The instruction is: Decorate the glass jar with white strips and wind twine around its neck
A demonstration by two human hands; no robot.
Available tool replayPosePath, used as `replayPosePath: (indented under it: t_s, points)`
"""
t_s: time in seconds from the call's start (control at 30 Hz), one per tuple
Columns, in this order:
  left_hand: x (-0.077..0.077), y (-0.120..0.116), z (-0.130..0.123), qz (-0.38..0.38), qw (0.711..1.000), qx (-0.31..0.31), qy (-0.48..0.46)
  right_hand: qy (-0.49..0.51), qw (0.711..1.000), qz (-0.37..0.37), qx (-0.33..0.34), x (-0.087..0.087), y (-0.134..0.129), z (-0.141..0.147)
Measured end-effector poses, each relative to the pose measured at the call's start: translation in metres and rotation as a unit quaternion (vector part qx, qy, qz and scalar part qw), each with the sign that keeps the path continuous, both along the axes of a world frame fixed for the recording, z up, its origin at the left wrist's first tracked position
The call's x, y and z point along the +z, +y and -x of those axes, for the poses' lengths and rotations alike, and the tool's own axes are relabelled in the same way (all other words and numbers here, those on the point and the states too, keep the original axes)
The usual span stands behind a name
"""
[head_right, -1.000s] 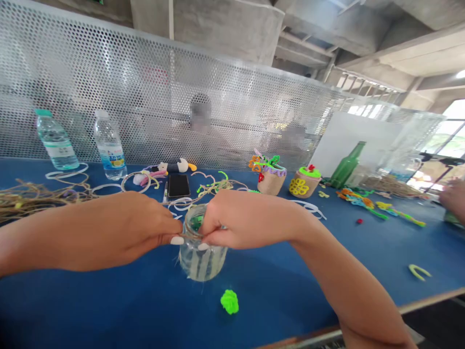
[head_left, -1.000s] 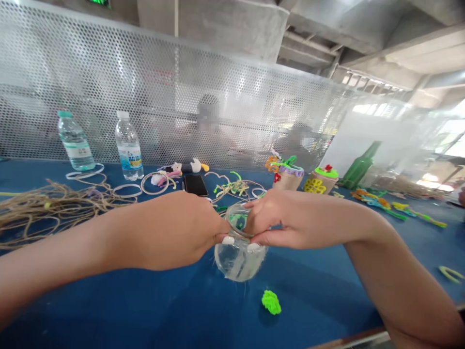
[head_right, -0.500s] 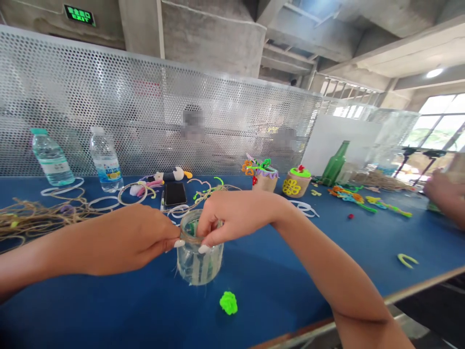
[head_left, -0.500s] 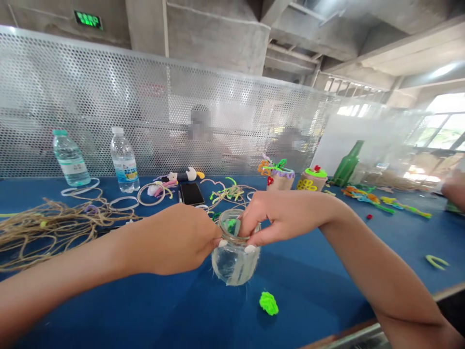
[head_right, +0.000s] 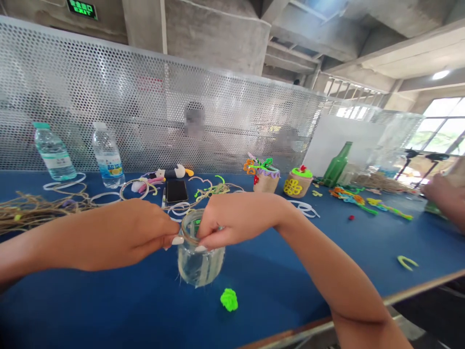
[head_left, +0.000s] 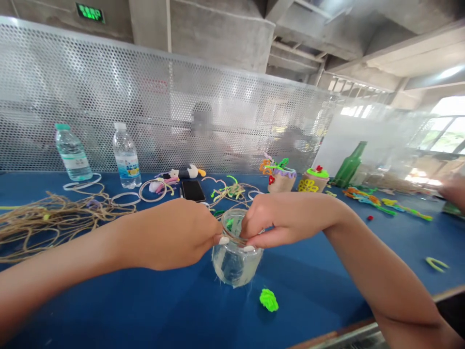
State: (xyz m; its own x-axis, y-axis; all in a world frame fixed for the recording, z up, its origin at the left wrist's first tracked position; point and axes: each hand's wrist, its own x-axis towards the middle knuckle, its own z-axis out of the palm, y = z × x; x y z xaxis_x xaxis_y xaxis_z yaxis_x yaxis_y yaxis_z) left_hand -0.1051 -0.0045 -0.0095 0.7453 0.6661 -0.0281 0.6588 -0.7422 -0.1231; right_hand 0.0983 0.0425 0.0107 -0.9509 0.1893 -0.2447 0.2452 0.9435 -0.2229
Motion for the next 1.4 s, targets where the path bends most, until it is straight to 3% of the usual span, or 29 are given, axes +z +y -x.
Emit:
replayPosePath:
  t_s: [0.3, 1.0, 1.2, 1.3, 1.4]
  points:
    - [-0.001, 0.004, 0.004, 0.015, 1.0, -0.009, -0.01, -0.018, 0.999, 0.013, 0.035, 0.008, 0.0, -0.005]
    - [0.003, 0.011, 0.005, 0.041, 0.999, -0.001, 0.004, 0.026, 1.0, 0.006, -0.002, 0.003, -0.004, -0.002]
    - [0.008, 0.004, 0.001, 0.07, 0.997, 0.019, 0.007, 0.003, 0.998, 0.06, 0.032, 0.007, 0.009, -0.012]
    - [0.004, 0.005, -0.001, 0.041, 0.999, 0.007, 0.018, 0.02, 0.993, 0.111, -0.018, 0.009, 0.014, -0.015]
    - [0.001, 0.008, 0.0, 0.027, 0.999, -0.008, 0.027, 0.054, 0.989, 0.095, -0.098, 0.007, 0.008, -0.008]
